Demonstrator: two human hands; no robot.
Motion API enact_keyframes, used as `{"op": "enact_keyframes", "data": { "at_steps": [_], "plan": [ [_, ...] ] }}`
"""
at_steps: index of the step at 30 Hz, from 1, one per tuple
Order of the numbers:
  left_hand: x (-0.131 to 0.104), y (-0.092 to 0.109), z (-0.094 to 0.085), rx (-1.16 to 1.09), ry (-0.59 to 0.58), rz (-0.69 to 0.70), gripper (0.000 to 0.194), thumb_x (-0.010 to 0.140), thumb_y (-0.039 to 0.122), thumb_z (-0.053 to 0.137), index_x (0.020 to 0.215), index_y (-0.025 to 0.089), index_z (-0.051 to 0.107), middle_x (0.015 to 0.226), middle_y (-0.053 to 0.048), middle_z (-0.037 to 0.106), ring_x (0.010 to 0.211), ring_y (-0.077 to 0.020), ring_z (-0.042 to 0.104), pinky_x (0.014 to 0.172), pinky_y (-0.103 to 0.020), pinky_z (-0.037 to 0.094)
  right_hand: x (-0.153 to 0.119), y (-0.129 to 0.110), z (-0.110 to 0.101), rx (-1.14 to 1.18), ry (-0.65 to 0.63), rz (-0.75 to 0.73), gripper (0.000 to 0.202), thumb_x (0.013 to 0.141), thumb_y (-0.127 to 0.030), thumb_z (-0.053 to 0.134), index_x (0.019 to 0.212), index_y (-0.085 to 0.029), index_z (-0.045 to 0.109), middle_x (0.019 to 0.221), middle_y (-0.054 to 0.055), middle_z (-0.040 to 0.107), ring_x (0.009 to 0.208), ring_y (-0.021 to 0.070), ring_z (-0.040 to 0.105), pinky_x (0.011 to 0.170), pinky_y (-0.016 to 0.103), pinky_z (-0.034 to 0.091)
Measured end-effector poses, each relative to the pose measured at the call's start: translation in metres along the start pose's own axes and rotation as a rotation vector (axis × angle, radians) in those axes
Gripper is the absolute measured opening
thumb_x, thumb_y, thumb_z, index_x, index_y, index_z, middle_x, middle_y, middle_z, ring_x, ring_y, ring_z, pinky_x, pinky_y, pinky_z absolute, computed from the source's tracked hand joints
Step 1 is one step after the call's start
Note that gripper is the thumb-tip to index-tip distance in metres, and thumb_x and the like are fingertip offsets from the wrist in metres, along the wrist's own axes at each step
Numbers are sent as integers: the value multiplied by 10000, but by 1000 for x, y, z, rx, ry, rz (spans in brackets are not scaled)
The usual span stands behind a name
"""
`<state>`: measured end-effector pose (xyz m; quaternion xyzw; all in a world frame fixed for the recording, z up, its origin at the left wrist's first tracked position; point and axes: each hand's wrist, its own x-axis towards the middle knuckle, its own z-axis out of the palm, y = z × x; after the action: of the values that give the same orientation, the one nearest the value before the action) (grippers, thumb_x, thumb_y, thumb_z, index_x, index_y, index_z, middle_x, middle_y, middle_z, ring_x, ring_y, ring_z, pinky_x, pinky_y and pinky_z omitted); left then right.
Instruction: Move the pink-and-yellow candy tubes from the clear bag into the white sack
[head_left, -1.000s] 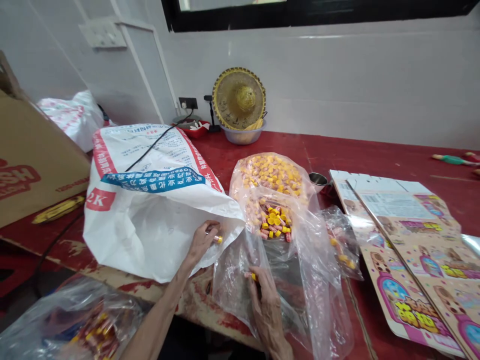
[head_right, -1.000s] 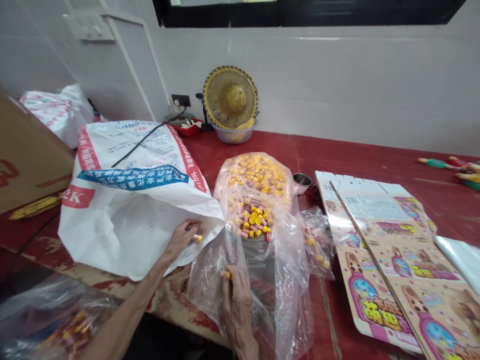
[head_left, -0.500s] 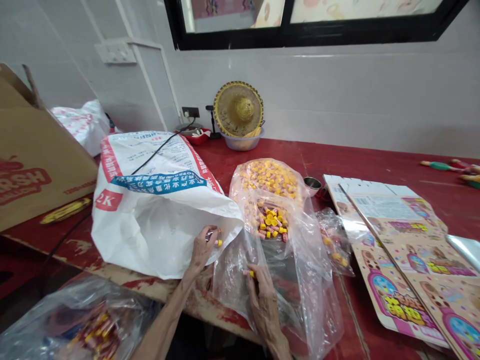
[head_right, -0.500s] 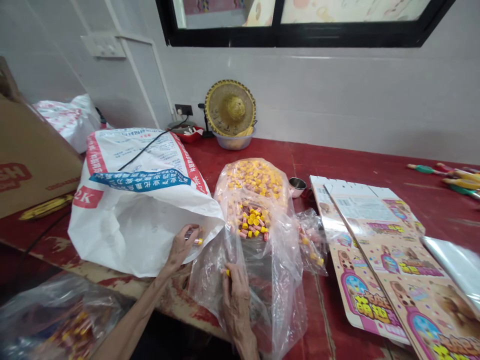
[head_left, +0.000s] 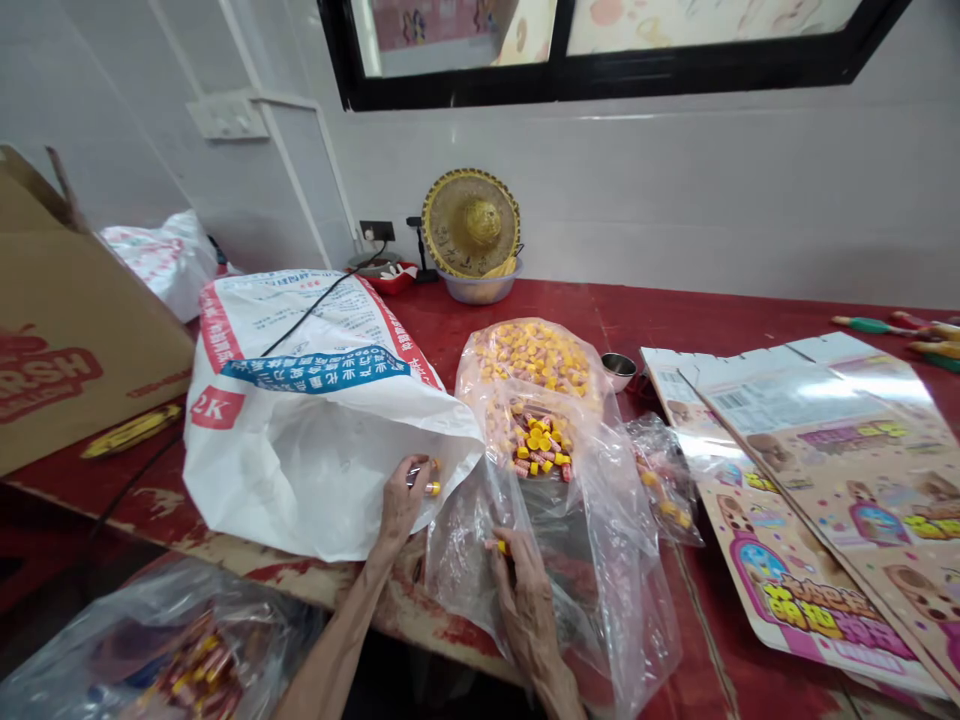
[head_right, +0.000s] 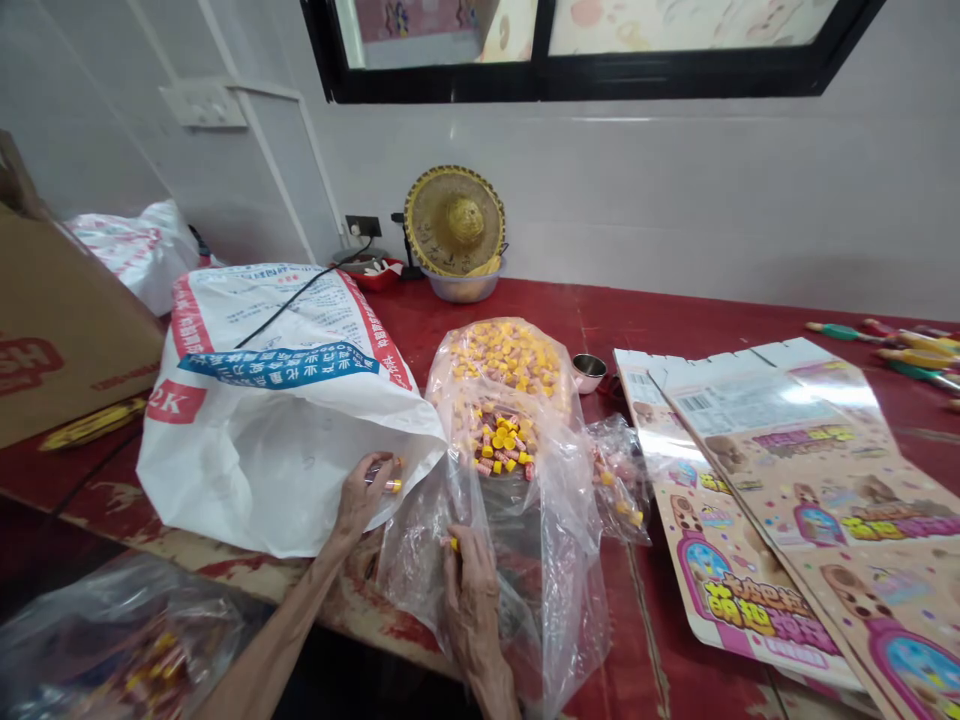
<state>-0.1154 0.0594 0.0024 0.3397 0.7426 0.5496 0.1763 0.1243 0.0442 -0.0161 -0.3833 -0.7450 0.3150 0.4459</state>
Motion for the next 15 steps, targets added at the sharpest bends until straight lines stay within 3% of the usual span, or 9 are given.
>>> {"op": "enact_keyframes", "data": {
  "at_steps": [15],
  "plan": [
    [-10, -1, 3, 36, 105, 102, 382, 855, 557, 595, 939, 211, 732, 964, -106, 798, 834, -246, 758, 695, -335, 641, 1, -5, 2, -18, 3, -34, 230, 1134, -294, 463, 1205, -259, 679, 1088, 27, 742, 1001, 191, 708, 885, 290, 536]
  ]
}}
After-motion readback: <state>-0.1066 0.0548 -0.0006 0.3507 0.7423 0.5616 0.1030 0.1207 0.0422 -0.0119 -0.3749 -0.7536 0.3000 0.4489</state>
